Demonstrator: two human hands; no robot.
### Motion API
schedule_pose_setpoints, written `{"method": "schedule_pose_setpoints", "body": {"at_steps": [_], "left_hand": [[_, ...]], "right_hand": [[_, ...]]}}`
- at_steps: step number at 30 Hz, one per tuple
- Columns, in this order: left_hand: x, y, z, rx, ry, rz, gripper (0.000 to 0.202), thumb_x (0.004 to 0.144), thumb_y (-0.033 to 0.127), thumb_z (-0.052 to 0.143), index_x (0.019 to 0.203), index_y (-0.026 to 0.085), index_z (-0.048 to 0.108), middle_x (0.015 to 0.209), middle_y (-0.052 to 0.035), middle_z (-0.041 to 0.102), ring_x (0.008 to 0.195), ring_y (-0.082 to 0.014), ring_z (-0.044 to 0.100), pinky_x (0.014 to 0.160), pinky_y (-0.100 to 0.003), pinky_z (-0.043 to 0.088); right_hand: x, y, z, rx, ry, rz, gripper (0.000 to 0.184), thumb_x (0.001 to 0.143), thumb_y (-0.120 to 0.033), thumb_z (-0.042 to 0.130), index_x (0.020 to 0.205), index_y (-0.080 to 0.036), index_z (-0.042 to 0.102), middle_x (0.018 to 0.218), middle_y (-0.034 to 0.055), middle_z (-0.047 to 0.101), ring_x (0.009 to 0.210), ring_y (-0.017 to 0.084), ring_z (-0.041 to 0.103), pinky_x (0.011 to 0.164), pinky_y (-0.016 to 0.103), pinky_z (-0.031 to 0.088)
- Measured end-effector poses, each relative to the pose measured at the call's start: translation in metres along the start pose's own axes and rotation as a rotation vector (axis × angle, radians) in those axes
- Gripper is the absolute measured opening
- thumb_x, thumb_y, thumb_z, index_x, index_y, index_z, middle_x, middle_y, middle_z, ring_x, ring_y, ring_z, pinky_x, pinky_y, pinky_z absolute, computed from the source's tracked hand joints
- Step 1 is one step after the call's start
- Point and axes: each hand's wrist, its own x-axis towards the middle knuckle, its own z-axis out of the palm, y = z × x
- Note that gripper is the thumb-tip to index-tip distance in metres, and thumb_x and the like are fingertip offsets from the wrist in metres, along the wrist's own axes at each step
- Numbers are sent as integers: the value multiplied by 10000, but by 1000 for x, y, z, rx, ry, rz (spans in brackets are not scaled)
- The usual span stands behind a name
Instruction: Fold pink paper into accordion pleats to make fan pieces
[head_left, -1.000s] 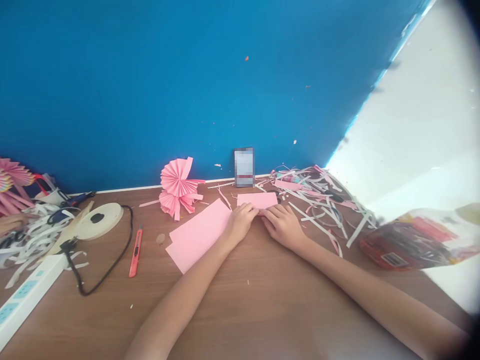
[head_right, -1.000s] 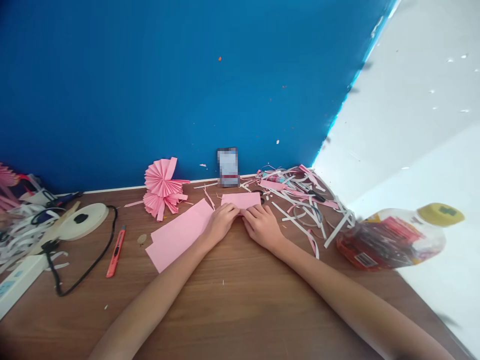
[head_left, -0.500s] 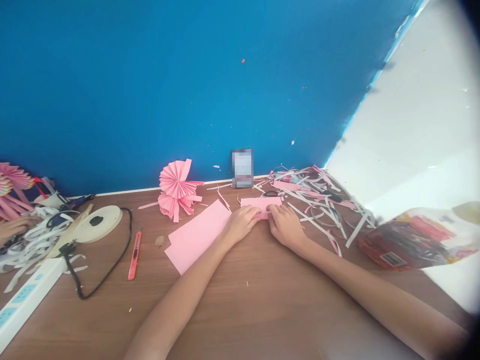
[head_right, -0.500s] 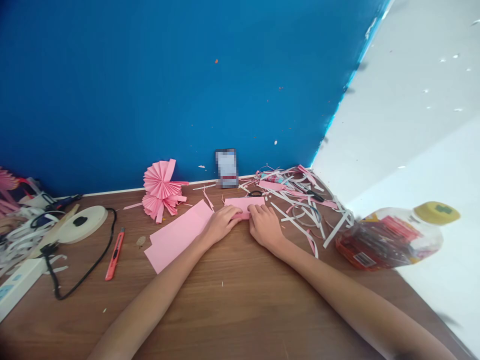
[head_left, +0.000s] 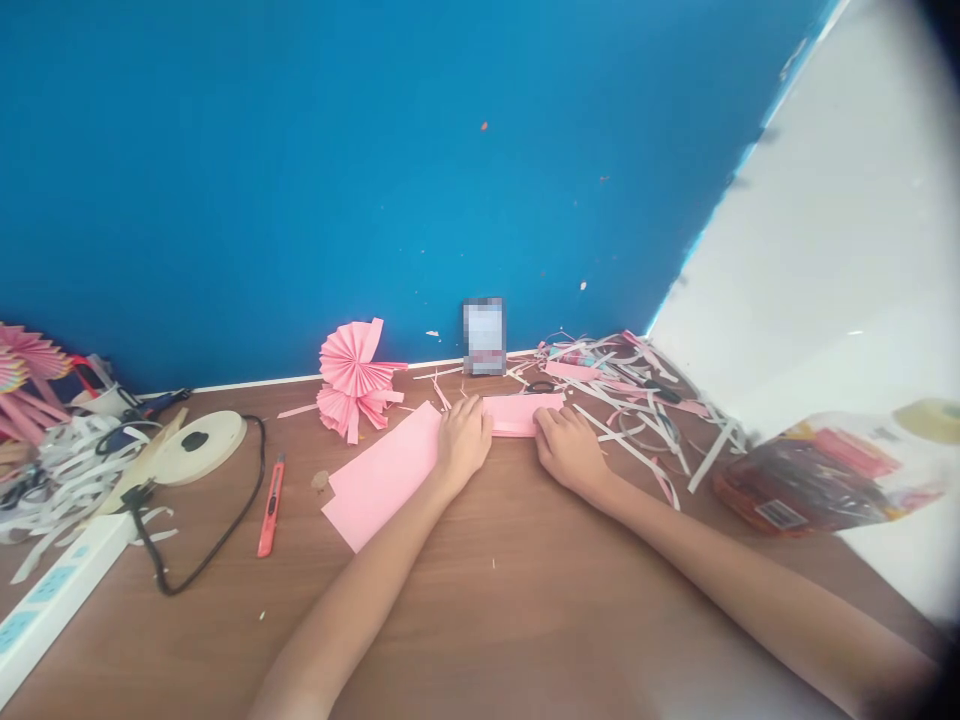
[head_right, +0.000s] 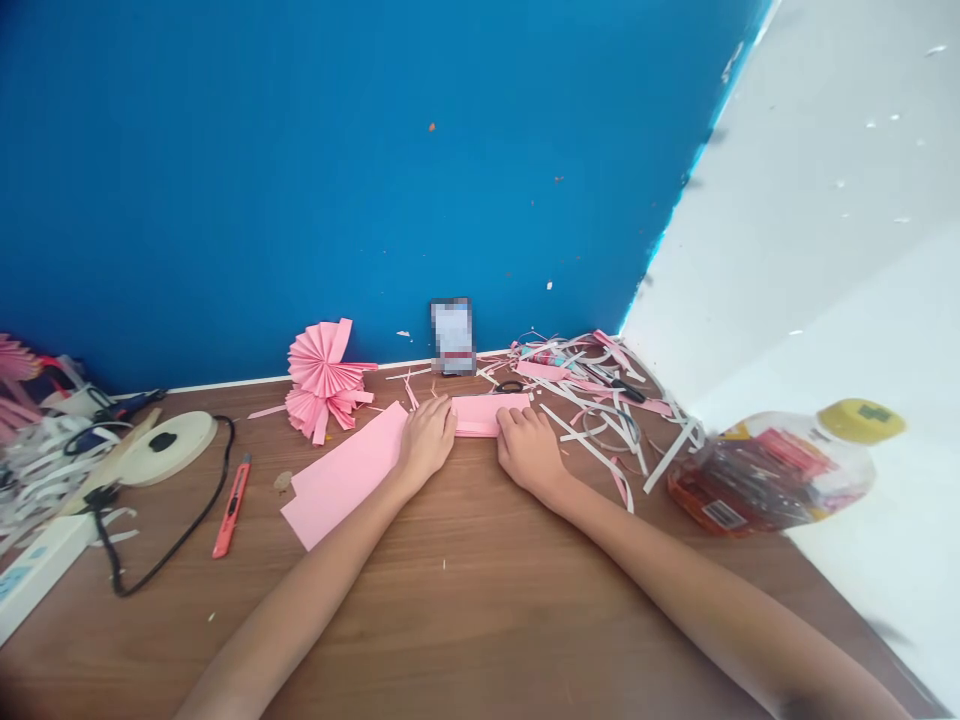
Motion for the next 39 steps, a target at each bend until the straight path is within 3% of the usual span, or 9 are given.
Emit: {"method": "schedule_pose_setpoints", "body": {"at_steps": [6, 10, 14, 21, 24, 27, 30, 33, 39], "left_hand": [[1, -5, 6, 54, 74, -109, 442, 943, 352, 394, 1215, 38, 543, 1349, -232, 498, 1307, -323, 403, 1065, -500, 332], [0, 1, -7, -7, 147, 68, 254, 908, 168, 421, 1064, 180, 621, 1417, -89, 459, 1367, -281, 305, 1076, -482, 314], [-2, 5, -16, -49, 101, 209, 266, 910, 114, 425, 1019, 236, 634, 1244, -46, 603, 1233, -237, 447, 993, -427, 360], [6, -16, -7, -71, 66, -137, 134, 903, 175, 487, 892, 216, 614, 876, -36, 676, 833, -215, 558, 756, -340, 411], [7, -19, -6, -62, 72, -140, 163, 866, 116, 492, 874, 216, 621, 897, -42, 672, 874, -228, 544, 778, -351, 418], [7, -16, -7, -77, 84, -57, 325, 826, 31, 447, 1013, 226, 628, 1067, -53, 661, 1012, -242, 530, 868, -385, 418], [8, -14, -6, -92, 29, 34, 555, 754, -52, 405, 1202, 234, 563, 1288, -46, 582, 1206, -238, 460, 958, -409, 392], [8, -14, -4, -91, -61, 108, 619, 710, -79, 397, 1222, 235, 546, 1321, -38, 565, 1260, -216, 434, 991, -405, 374], [7, -15, -5, 8, 5, -175, 420, 761, -16, 425, 1096, 180, 583, 1087, -91, 658, 1030, -256, 557, 868, -399, 425]], "right_hand": [[-1, 1, 2, 13, 16, 0, 97, 873, -177, 434, 897, -182, 528, 869, 72, 614, 833, 225, 481, 752, 334, 262], [-1, 1, 2, 22, 34, 0, 104, 880, -189, 429, 901, -183, 531, 902, 77, 601, 853, 225, 480, 763, 332, 268], [0, 1, 1, 28, 34, -4, 106, 881, -191, 428, 887, -185, 534, 890, 76, 597, 844, 224, 481, 781, 339, 269], [0, 2, 2, 30, 32, -6, 113, 883, -192, 423, 885, -186, 536, 889, 74, 594, 844, 221, 480, 805, 343, 270], [0, 2, 3, 32, 35, -2, 115, 889, -197, 420, 892, -186, 534, 885, 70, 593, 852, 221, 483, 822, 345, 268], [0, 2, 3, 39, 34, -5, 114, 885, -194, 423, 890, -185, 537, 889, 73, 593, 852, 222, 483, 805, 341, 269], [0, 2, 3, 41, 35, -9, 116, 877, -186, 426, 885, -183, 542, 888, 76, 595, 848, 223, 482, 789, 339, 269], [0, 2, 3, 42, 39, -11, 116, 872, -181, 429, 885, -182, 544, 884, 77, 595, 845, 224, 480, 785, 339, 267], [-1, 2, 1, 35, 33, -10, 108, 876, -191, 430, 883, -186, 538, 880, 74, 589, 844, 222, 473, 767, 337, 266]]}}
